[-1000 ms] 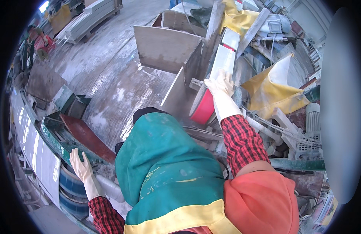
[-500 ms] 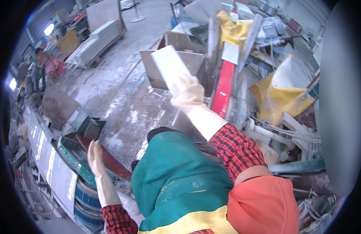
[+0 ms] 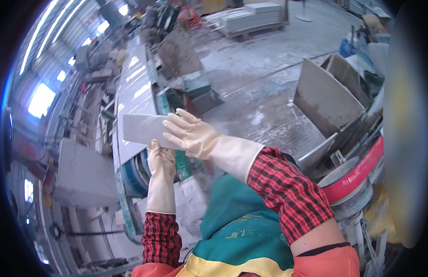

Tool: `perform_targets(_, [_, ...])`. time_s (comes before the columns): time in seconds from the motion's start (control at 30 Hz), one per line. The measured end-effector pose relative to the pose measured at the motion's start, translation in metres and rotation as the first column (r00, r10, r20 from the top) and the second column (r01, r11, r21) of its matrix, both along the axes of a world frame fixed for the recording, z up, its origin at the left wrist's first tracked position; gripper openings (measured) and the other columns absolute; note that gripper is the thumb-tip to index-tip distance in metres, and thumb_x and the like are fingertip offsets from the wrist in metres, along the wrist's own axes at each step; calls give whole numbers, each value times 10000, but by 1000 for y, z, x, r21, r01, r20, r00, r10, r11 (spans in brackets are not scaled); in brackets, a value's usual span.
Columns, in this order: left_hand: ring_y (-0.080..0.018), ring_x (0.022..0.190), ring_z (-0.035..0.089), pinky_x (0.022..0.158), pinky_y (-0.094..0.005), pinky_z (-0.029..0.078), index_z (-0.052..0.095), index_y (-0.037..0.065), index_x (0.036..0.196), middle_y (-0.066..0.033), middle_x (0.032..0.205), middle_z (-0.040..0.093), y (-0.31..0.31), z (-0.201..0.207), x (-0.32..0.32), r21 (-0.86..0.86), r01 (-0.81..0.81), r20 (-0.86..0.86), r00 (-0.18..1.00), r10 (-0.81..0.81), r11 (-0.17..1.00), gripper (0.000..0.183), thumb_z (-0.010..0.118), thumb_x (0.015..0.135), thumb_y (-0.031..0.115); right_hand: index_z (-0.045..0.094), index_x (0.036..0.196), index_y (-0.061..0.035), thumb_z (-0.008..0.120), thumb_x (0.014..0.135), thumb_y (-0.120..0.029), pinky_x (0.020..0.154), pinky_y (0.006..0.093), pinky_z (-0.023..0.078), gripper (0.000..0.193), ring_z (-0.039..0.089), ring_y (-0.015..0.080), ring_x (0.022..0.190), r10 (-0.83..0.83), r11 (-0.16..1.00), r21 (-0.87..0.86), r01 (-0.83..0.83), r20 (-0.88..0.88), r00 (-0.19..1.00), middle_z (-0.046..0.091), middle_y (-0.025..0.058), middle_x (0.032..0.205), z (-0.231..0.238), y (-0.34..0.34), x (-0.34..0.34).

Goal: The person repeatedly picks up rectangular slabs from a conveyor belt, rubs their edges against a sanding machine, and places them into a nearby bin. The task is performed continuously with multiple slabs throughout the clip.

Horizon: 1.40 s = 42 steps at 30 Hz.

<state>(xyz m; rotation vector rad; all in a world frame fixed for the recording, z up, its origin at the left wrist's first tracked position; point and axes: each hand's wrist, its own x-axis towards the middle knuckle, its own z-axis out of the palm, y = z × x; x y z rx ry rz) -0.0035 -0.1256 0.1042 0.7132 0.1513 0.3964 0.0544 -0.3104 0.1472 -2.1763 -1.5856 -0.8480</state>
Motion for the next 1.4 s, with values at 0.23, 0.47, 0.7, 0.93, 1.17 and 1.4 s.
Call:
perform_targets(0.23, [-369,1095,599,905,-541,562,411,28,1290,-205,1253,530,113,-33,-51,93,-435,-272,854,443,896,299,465,1011,119,365,1453,-34,706,768,-262,1223,419,176,798,294,306,1445,-130,979,-172,108,-119,984,351,198,1524,-3,-7,19])
perform_targets(0.47, [-401,1193,554,1015,-537,515,385,-56,1302,-244,1329,496,165,-118,-51,-110,-459,-382,838,389,881,348,474,1009,107,348,1471,-49,455,905,-185,1218,354,168,593,283,242,1456,-564,777,-411,477,-116,818,326,144,1556,-44,-90,47])
perform_targets(0.7, [-378,1068,626,894,-490,558,447,-15,1327,-214,1226,588,156,-121,-41,-43,-501,-500,760,416,864,381,479,1002,181,511,1293,-63,754,735,-230,1111,414,361,632,459,338,1298,-905,424,-613,666,-279,320,522,189,1346,-13,-224,19])
perform_targets(0.93, [-393,1082,608,867,-568,583,375,22,1305,-235,1254,516,161,-134,-25,-113,-590,-448,748,490,799,325,458,993,59,462,1372,-25,669,842,-227,1080,433,362,604,475,373,1252,-986,11,-504,864,-150,-75,534,208,1319,-86,-487,-125])
perform_targets(1.17, [-357,1120,615,891,-447,595,411,-36,1293,-191,1286,552,162,-119,-18,26,-555,-544,690,478,831,333,409,1039,180,459,1404,-57,540,973,-357,1078,432,351,531,469,355,1269,-953,-162,-248,955,-212,-216,512,184,1381,-147,-547,-181])
perform_targets(1.4, [-318,1110,633,824,-374,621,435,-23,1311,-173,1296,562,160,-112,1,53,-540,-594,659,462,840,349,409,1040,195,471,1393,-42,535,983,-346,1093,412,350,514,463,349,1283,-946,-128,-208,970,-269,-183,491,189,1406,-149,-544,-190])
